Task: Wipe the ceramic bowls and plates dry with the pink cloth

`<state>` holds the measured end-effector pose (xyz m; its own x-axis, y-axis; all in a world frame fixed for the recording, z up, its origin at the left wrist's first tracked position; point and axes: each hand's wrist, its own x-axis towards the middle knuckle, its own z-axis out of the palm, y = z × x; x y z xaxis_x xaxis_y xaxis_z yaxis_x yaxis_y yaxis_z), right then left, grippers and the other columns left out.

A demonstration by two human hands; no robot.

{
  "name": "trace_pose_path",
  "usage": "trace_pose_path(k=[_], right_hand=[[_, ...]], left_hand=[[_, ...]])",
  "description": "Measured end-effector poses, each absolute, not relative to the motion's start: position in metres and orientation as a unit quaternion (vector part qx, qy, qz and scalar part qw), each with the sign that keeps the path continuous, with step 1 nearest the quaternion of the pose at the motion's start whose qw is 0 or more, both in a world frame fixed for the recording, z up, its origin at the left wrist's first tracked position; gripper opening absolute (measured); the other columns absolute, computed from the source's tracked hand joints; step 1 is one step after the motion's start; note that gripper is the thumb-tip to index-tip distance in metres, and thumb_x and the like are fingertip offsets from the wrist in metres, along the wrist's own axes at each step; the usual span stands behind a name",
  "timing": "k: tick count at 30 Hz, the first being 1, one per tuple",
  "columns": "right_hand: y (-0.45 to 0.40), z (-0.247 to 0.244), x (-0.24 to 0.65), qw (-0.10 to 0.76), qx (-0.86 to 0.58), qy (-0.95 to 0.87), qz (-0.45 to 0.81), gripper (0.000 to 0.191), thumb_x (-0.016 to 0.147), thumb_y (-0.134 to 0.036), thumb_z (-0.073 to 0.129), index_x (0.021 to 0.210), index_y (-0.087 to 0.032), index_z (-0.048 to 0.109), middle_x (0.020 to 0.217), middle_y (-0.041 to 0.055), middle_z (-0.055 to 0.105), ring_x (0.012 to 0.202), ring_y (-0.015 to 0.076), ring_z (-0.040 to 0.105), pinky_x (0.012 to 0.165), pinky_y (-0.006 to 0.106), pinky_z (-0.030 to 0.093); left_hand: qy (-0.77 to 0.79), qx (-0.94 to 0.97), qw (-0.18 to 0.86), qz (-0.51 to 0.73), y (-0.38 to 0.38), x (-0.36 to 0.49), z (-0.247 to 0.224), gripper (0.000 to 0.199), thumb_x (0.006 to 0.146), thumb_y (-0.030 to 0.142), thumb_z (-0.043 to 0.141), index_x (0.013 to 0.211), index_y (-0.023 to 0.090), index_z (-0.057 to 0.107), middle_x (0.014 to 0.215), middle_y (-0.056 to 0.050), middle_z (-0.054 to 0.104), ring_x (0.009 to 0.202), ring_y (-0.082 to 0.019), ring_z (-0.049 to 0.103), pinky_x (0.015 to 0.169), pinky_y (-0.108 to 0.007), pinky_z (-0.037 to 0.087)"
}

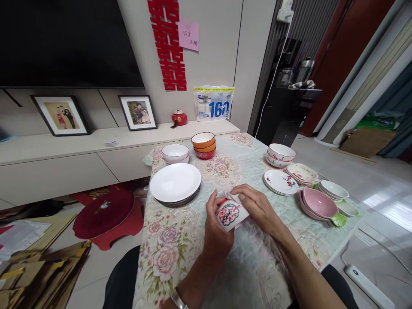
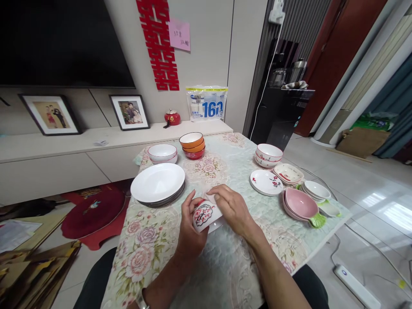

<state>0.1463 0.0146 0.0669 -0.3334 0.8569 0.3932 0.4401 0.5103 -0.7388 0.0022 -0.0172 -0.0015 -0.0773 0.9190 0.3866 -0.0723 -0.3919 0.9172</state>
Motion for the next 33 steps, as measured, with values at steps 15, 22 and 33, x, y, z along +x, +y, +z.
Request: trace_pose_path(k=[15, 22, 33], right_hand=[[0.033, 0.024, 0.157, 0.450, -0.484, -0.661, 0.354, 0.036, 0.080, -0.028, 0.062, 0.115, -0.021, 0.064, 0.111, 0.0060, 0.071, 0.102, 0.0239, 0.065, 0.091, 0.038, 0.051], [0.022, 0.034, 0.153, 0.440, -0.435, -0.785, 0.027, 0.051, 0.079, 0.000, 0.040, 0.120, -0.020, 0.062, 0.115, 0.0083, 0.069, 0.109, 0.0200, 0.064, 0.090, 0.032, 0.052], [0.013, 0.047, 0.136, 0.418, -0.409, -0.810, 0.049, 0.037, 0.081, -0.005, 0.049, 0.111, -0.019, 0.065, 0.107, 0.0079, 0.071, 0.102, 0.0207, 0.066, 0.084, 0.030, 0.052]], left_hand=[[0.449, 0.379, 0.517, 0.622, -0.005, -0.004, -0.007, 0.068, 0.070, 0.024, 0.065, 0.135, 0.019, 0.043, 0.128, -0.013, 0.056, 0.110, -0.028, 0.059, 0.093, -0.043, 0.048], [0.401, 0.515, 0.486, 0.582, -0.007, -0.004, -0.003, 0.074, 0.073, 0.016, 0.063, 0.141, 0.020, 0.033, 0.122, -0.011, 0.056, 0.107, -0.024, 0.059, 0.095, -0.038, 0.045], [0.405, 0.485, 0.439, 0.639, -0.014, -0.005, 0.002, 0.077, 0.074, 0.023, 0.069, 0.141, 0.019, 0.032, 0.115, -0.012, 0.060, 0.099, -0.024, 0.062, 0.086, -0.036, 0.048]])
